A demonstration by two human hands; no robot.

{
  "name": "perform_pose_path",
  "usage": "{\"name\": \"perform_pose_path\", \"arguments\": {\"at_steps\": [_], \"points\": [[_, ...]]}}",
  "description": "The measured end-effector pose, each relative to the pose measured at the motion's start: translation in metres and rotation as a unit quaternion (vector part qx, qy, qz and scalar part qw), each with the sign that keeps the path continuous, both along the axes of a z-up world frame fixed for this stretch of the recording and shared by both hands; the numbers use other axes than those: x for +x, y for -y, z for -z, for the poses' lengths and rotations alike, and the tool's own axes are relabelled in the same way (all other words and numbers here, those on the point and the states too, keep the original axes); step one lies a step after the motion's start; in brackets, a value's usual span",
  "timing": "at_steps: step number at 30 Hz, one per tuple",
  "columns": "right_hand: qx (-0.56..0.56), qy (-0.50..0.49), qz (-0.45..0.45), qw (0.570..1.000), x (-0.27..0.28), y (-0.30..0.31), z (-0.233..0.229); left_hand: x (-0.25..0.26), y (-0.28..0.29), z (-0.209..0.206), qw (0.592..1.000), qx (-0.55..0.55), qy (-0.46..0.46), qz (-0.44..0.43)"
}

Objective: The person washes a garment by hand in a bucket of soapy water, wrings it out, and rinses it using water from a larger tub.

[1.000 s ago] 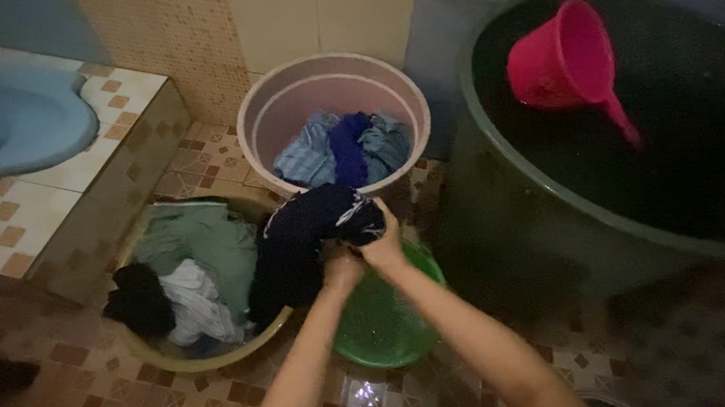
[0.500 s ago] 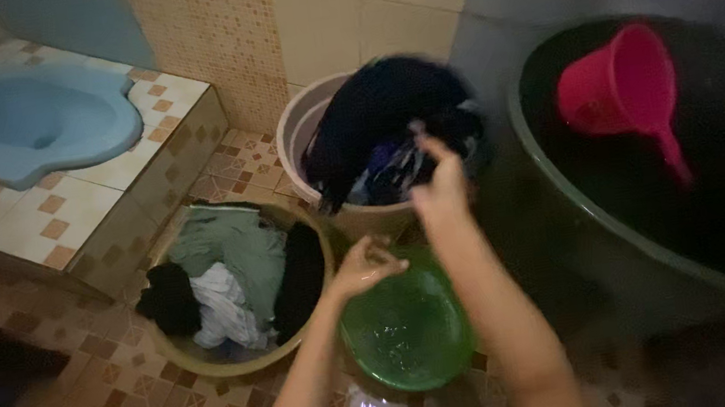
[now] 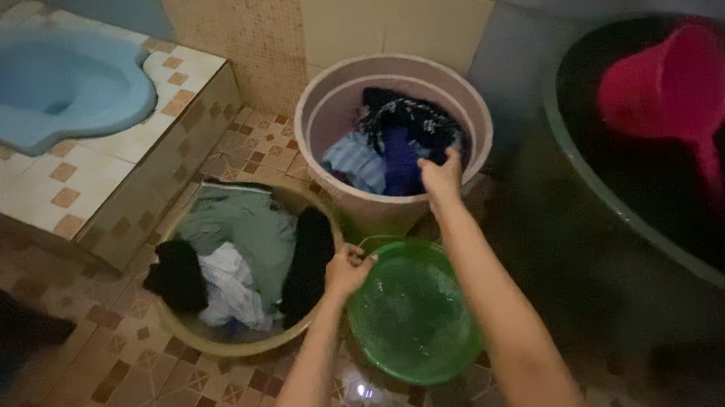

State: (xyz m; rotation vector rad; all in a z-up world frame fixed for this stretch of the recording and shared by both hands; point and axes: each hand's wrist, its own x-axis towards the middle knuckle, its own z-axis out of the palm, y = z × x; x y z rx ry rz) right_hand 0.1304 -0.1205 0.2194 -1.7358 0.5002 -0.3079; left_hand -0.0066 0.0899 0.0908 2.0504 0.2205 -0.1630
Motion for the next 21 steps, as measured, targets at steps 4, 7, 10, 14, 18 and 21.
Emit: {"name": "perform_pose_path", "arguments": {"at_steps": [4, 7, 10, 14, 18, 21], "points": [[-0.271, 0.251, -0.032, 0.929, -0.05, -0.046, 0.011, -0.015, -0.008, 0.025, 0.998, -0.011, 0.048, -0.037], [-0.32, 0.331, -0.045, 0.887, -0.101, -0.09, 0.011, -0.024, -0.027, 0.031, 0.993, -0.053, 0.048, -0.09], [-0.32, 0.337, -0.148, 0.873, -0.133, -0.128, 0.034, -0.027, -0.061, 0.043, 0.989, 0.022, -0.044, -0.142], [-0.279, 0.287, -0.229, 0.888, -0.15, -0.159, 0.085, -0.05, -0.099, 0.076, 0.969, 0.139, -0.029, -0.202], [-0.237, 0.188, -0.266, 0.915, -0.153, -0.165, 0.119, -0.05, -0.098, 0.07, 0.955, 0.183, -0.173, -0.156], [-0.209, 0.161, -0.264, 0.928, -0.157, -0.158, 0.136, -0.047, -0.102, 0.059, 0.955, 0.237, -0.105, -0.145]]}}
